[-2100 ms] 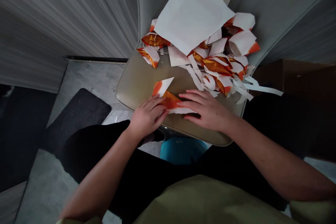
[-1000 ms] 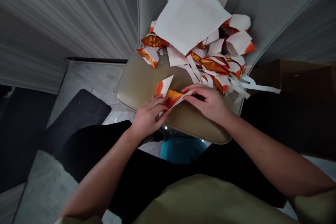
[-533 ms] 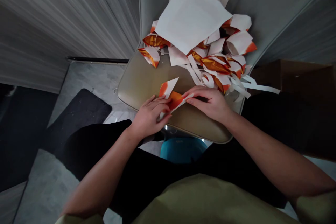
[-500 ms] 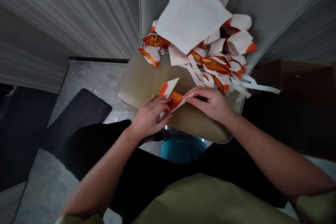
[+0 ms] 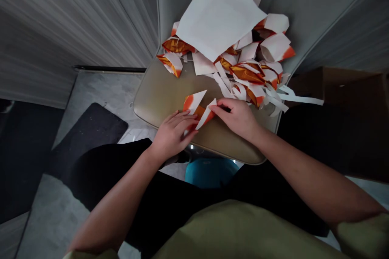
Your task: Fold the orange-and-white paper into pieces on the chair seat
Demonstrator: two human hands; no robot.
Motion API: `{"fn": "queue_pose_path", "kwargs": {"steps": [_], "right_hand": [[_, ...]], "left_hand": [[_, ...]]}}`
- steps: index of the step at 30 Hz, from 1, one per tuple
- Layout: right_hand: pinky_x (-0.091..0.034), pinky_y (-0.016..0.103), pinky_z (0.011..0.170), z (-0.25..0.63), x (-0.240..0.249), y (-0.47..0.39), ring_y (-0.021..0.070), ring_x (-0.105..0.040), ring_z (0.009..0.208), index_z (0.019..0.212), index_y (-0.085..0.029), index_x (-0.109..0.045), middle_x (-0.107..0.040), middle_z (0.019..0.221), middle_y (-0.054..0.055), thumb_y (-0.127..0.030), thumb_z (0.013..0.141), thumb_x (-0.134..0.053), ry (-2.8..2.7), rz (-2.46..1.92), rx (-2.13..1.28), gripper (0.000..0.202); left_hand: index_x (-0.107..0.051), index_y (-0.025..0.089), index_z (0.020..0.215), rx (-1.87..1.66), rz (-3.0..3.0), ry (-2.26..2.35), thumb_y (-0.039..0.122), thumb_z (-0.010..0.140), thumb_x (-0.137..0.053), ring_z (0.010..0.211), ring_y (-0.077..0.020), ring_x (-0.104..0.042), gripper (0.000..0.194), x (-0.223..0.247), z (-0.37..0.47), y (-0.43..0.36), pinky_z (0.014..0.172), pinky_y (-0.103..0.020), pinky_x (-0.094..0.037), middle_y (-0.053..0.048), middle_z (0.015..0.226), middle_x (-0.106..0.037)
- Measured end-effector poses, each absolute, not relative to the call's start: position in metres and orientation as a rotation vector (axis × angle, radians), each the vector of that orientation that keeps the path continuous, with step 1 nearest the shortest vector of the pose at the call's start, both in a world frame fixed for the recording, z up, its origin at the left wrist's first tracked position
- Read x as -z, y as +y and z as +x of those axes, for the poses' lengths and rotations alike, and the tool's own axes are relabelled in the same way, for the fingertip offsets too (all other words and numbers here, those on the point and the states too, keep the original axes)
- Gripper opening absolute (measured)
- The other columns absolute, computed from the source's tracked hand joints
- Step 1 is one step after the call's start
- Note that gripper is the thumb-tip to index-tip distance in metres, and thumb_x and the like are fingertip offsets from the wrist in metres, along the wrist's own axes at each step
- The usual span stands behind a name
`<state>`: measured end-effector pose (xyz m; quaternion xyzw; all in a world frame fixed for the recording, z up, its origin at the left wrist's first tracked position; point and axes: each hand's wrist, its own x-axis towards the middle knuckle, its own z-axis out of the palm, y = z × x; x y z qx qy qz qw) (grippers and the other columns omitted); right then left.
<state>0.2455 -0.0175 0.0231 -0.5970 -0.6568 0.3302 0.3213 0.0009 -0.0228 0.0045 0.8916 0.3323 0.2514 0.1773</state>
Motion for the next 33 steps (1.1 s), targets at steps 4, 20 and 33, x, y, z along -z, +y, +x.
{"fn": "queue_pose_path", "kwargs": {"steps": [4,20,33], "right_hand": [[-0.046,0.031,0.068,0.242,-0.014,-0.017,0.016,-0.061,0.068,0.081,-0.021,-0.069,-0.071,0.075,0.001,-0.044,0.096,-0.063,-1.729,-1.567,-0.777,0.028],[-0.057,0.038,0.083,0.235,-0.017,-0.073,0.0207,-0.068,0.095,0.106,-0.025,-0.065,-0.071,0.104,0.004,-0.019,0.091,-0.067,-2.066,-0.945,-0.071,0.016],[-0.05,0.053,0.106,0.234,-0.008,-0.058,0.0345,-0.054,0.133,0.126,-0.015,-0.068,-0.064,0.14,0.017,-0.034,0.1,-0.059,-2.359,-1.172,-0.266,0.034]], "left_hand": [[-0.061,0.02,0.126,-0.713,2.514,0.972,0.026,0.098,-0.064,0.13,-0.028,-0.064,0.029,-0.003,0.001,-0.023,0.112,-0.054,-0.05,-0.009,0.126,-0.075],[-0.062,0.023,0.13,-0.735,2.495,0.997,0.021,0.098,-0.062,0.126,-0.0254,-0.067,0.032,-0.002,0.002,-0.023,0.111,-0.05,-0.05,-0.008,0.125,-0.075],[-0.064,0.019,0.126,-0.744,2.533,0.953,0.021,0.098,-0.064,0.125,-0.0263,-0.067,0.029,-0.003,0.001,-0.019,0.109,-0.049,-0.053,-0.008,0.124,-0.075]]}}
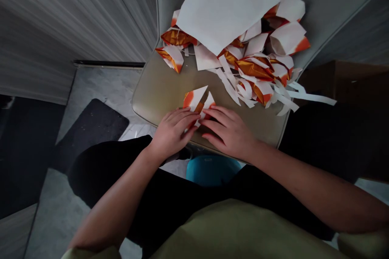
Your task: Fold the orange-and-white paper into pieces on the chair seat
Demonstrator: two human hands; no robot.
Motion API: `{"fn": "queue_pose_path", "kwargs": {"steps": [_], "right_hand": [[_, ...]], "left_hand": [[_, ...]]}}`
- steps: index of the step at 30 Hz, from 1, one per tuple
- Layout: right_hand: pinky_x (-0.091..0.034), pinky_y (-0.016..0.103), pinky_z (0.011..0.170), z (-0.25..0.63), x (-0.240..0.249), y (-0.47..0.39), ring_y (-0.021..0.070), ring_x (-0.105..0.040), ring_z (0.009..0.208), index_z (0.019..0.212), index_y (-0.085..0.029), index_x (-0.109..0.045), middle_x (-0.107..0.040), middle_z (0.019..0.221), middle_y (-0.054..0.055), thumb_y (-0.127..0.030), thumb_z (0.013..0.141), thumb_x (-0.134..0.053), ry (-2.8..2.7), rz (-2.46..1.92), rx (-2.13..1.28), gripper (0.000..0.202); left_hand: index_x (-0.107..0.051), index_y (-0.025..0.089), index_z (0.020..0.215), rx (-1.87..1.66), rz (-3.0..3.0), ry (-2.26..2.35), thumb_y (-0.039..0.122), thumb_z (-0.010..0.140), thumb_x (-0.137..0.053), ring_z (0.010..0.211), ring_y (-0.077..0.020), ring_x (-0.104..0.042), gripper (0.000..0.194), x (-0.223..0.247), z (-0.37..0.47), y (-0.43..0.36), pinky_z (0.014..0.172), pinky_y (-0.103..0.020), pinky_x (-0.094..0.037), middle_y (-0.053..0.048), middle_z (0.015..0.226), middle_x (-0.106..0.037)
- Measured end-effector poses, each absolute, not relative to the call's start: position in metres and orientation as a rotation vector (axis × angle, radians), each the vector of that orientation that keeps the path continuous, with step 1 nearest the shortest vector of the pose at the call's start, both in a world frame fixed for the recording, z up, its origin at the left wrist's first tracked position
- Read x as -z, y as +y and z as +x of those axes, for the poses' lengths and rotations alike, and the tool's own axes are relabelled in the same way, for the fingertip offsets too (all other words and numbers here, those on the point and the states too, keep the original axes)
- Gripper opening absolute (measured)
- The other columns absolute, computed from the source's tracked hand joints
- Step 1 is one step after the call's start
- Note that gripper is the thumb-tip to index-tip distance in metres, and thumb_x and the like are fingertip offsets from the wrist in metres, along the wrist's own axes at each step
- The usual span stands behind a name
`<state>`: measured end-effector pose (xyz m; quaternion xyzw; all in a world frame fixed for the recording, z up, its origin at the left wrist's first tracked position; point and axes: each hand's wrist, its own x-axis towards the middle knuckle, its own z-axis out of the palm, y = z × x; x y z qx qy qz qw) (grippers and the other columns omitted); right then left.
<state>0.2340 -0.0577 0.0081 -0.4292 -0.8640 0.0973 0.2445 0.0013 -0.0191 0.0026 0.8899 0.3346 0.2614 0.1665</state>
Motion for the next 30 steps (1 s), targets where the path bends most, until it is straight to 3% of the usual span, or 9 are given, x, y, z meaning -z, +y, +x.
{"fn": "queue_pose_path", "kwargs": {"steps": [4,11,30], "right_hand": [[-0.048,0.053,0.109,0.233,-0.007,-0.058,0.0336,-0.053,0.135,0.126,-0.015,-0.069,-0.063,0.14,0.017,-0.035,0.101,-0.057,-2.373,-1.213,-0.276,0.035],[-0.046,0.055,0.112,0.233,-0.006,-0.058,0.0346,-0.047,0.142,0.134,-0.018,-0.066,-0.059,0.147,0.017,-0.035,0.1,-0.057,-2.418,-1.253,-0.287,0.039],[-0.048,0.057,0.109,0.231,-0.008,-0.058,0.0382,-0.04,0.148,0.136,-0.015,-0.064,-0.055,0.152,0.018,-0.035,0.102,-0.053,-2.462,-1.271,-0.27,0.041]], "left_hand": [[-0.064,0.021,0.127,-0.758,2.512,0.957,0.022,0.097,-0.063,0.125,-0.025,-0.065,0.029,-0.004,0.001,-0.02,0.108,-0.046,-0.052,-0.008,0.127,-0.073],[-0.068,0.024,0.122,-0.659,2.521,1.167,0.03,0.096,-0.065,0.111,-0.0271,-0.066,0.027,-0.008,0.0,-0.022,0.094,-0.045,-0.053,-0.009,0.12,-0.072],[-0.068,0.024,0.127,-0.43,2.489,0.975,0.037,0.098,-0.065,0.123,-0.027,-0.062,0.033,-0.021,-0.016,-0.009,0.104,-0.045,-0.049,-0.009,0.134,-0.065]]}}
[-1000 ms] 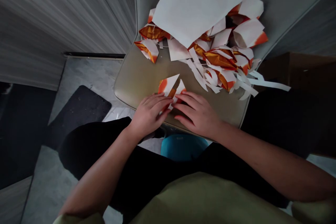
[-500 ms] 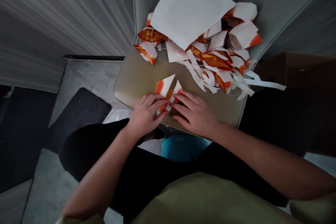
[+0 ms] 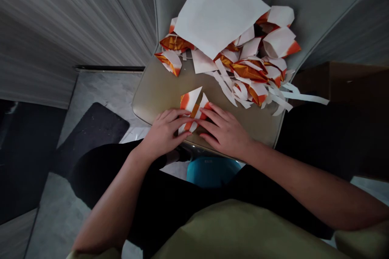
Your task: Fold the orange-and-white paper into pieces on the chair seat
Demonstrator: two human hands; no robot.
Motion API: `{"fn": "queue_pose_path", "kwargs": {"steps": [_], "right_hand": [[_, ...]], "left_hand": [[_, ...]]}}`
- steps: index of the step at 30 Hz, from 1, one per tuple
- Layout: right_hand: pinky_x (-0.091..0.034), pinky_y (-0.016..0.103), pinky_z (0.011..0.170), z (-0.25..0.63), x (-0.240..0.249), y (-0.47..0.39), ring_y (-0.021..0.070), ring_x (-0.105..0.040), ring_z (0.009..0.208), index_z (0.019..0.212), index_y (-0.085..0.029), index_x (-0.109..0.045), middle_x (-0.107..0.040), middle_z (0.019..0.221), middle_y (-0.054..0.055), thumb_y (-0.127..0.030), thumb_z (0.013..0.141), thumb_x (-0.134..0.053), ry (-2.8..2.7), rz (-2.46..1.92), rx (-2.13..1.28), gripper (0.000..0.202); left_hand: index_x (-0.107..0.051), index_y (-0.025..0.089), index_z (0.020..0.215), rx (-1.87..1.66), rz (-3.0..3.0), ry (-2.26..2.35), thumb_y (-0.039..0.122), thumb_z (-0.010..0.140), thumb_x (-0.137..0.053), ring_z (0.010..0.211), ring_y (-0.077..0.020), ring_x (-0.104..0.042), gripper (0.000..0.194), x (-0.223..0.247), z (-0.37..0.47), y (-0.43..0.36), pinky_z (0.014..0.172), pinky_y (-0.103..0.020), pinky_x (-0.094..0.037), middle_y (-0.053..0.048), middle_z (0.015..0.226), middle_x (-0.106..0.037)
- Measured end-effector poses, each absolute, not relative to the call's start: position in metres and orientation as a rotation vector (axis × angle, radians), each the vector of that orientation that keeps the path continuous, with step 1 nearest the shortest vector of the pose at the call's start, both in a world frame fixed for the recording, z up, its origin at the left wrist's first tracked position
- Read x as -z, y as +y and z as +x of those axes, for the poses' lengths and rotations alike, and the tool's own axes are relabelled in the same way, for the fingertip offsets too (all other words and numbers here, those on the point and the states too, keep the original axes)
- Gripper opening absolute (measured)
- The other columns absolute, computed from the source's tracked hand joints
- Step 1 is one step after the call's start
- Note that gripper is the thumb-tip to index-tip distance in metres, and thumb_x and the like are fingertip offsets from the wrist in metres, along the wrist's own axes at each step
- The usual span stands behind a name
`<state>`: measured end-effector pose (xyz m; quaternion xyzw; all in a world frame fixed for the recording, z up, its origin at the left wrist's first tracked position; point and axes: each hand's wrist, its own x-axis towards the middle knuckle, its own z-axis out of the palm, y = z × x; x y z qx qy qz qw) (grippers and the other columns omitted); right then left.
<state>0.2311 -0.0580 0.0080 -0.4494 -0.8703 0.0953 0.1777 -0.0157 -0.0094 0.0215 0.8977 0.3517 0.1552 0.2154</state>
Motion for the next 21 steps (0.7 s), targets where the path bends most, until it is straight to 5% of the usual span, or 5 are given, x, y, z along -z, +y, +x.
{"fn": "queue_pose_path", "kwargs": {"steps": [21], "right_hand": [[-0.047,0.059,0.11,0.2309,-0.0074,-0.0573,0.0383,-0.041,0.148,0.135,-0.017,-0.066,-0.057,0.151,0.018,-0.033,0.101,-0.055,-2.431,-1.29,-0.303,0.039]], "left_hand": [[-0.069,0.026,0.127,-0.461,2.447,0.979,0.035,0.096,-0.068,0.124,-0.027,-0.063,0.031,-0.0156,-0.0184,-0.0089,0.104,-0.046,-0.05,-0.008,0.135,-0.066]]}}
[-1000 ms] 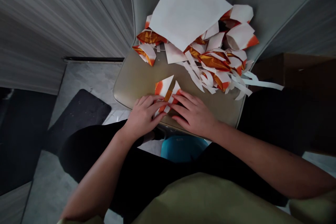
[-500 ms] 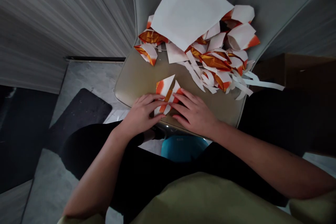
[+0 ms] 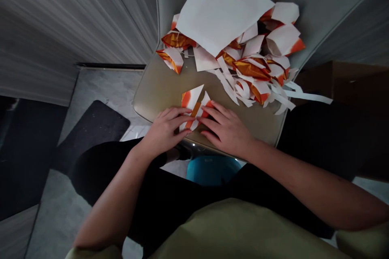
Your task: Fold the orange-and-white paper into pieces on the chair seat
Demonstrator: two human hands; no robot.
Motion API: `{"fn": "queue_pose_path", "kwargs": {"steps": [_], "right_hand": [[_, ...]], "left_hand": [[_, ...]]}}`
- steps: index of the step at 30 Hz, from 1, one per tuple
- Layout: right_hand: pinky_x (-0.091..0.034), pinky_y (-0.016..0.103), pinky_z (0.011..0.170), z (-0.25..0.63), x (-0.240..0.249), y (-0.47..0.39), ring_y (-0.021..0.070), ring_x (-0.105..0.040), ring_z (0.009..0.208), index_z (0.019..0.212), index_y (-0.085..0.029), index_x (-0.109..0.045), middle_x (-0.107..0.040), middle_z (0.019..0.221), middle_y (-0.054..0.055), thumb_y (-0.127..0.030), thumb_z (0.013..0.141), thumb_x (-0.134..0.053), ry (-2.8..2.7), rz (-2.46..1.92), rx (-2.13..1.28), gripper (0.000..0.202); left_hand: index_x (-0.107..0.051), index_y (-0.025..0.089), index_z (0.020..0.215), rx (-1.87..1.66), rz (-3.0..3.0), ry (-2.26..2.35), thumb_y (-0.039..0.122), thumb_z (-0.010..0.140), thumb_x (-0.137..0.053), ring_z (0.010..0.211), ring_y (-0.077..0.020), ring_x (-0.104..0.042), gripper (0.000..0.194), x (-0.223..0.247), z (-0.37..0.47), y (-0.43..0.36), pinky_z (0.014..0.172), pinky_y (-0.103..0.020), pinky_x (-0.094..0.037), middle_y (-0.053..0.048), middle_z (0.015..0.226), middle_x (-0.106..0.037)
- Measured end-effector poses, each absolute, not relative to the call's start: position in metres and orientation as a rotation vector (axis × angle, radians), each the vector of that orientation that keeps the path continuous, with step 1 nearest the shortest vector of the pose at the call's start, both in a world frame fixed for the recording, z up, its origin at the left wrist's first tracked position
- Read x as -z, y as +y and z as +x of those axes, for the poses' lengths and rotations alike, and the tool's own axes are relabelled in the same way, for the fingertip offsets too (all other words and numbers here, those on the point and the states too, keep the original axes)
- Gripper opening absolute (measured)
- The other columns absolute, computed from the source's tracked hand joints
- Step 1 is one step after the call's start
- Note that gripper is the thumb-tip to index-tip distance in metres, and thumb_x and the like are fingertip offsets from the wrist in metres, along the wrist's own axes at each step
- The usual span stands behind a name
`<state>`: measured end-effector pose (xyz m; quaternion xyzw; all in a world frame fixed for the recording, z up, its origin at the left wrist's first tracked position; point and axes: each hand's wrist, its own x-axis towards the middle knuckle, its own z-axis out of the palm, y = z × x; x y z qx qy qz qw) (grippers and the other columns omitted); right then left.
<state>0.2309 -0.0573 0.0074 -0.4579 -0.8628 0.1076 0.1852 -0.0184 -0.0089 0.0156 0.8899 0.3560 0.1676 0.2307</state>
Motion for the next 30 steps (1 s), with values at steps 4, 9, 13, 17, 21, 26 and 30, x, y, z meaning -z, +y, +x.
{"fn": "queue_pose_path", "kwargs": {"steps": [4,9,13,17,21,26,30], "right_hand": [[-0.048,0.059,0.109,0.231,-0.007,-0.057,0.0383,-0.043,0.146,0.134,-0.018,-0.067,-0.057,0.15,0.017,-0.034,0.101,-0.055,-2.435,-1.299,-0.285,0.038],[-0.049,0.057,0.107,0.231,-0.006,-0.058,0.0381,-0.044,0.146,0.133,-0.018,-0.067,-0.057,0.151,0.016,-0.034,0.102,-0.054,-2.443,-1.315,-0.255,0.037],[-0.049,0.057,0.108,0.231,-0.006,-0.058,0.0382,-0.045,0.145,0.133,-0.018,-0.068,-0.057,0.151,0.016,-0.034,0.102,-0.055,-2.44,-1.316,-0.268,0.037],[-0.049,0.057,0.107,0.231,-0.006,-0.057,0.0379,-0.046,0.144,0.132,-0.018,-0.068,-0.058,0.15,0.016,-0.034,0.102,-0.054,-2.437,-1.306,-0.261,0.036],[-0.049,0.055,0.107,0.231,-0.007,-0.056,0.0373,-0.047,0.143,0.13,-0.017,-0.069,-0.058,0.149,0.016,-0.035,0.102,-0.053,-2.446,-1.296,-0.251,0.036],[-0.048,0.053,0.108,0.231,-0.006,-0.057,0.0365,-0.046,0.144,0.131,-0.017,-0.068,-0.058,0.149,0.015,-0.035,0.103,-0.053,-2.447,-1.307,-0.236,0.036],[-0.048,0.054,0.109,0.231,-0.006,-0.057,0.036,-0.045,0.145,0.132,-0.018,-0.068,-0.058,0.15,0.015,-0.034,0.102,-0.054,-2.444,-1.318,-0.247,0.036]], "left_hand": [[-0.068,0.027,0.127,-0.464,2.442,0.963,0.032,0.096,-0.068,0.125,-0.0265,-0.062,0.031,-0.016,-0.019,-0.008,0.105,-0.047,-0.05,-0.008,0.137,-0.066],[-0.068,0.026,0.128,-0.405,2.415,0.948,0.031,0.093,-0.072,0.13,-0.0277,-0.06,0.036,-0.023,-0.02,-0.008,0.108,-0.049,-0.049,-0.009,0.14,-0.064],[-0.067,0.028,0.131,-0.339,2.378,0.927,0.029,0.092,-0.074,0.134,-0.0269,-0.057,0.04,-0.028,-0.022,-0.008,0.113,-0.049,-0.047,-0.008,0.145,-0.061],[-0.067,0.029,0.131,-0.342,2.363,0.911,0.028,0.092,-0.074,0.135,-0.0257,-0.057,0.04,-0.029,-0.024,-0.007,0.114,-0.048,-0.047,-0.007,0.146,-0.06],[-0.067,0.028,0.13,-0.353,2.347,0.896,0.027,0.092,-0.074,0.135,-0.0252,-0.057,0.039,-0.027,-0.024,-0.007,0.115,-0.047,-0.047,-0.007,0.147,-0.06],[-0.068,0.028,0.131,-0.335,2.333,0.907,0.03,0.092,-0.075,0.136,-0.0261,-0.056,0.04,-0.029,-0.023,-0.008,0.117,-0.047,-0.045,-0.007,0.147,-0.059],[-0.067,0.029,0.132,-0.3,2.35,0.92,0.033,0.089,-0.077,0.137,-0.0273,-0.054,0.044,-0.03,-0.023,-0.009,0.116,-0.049,-0.045,-0.007,0.149,-0.058]]}}
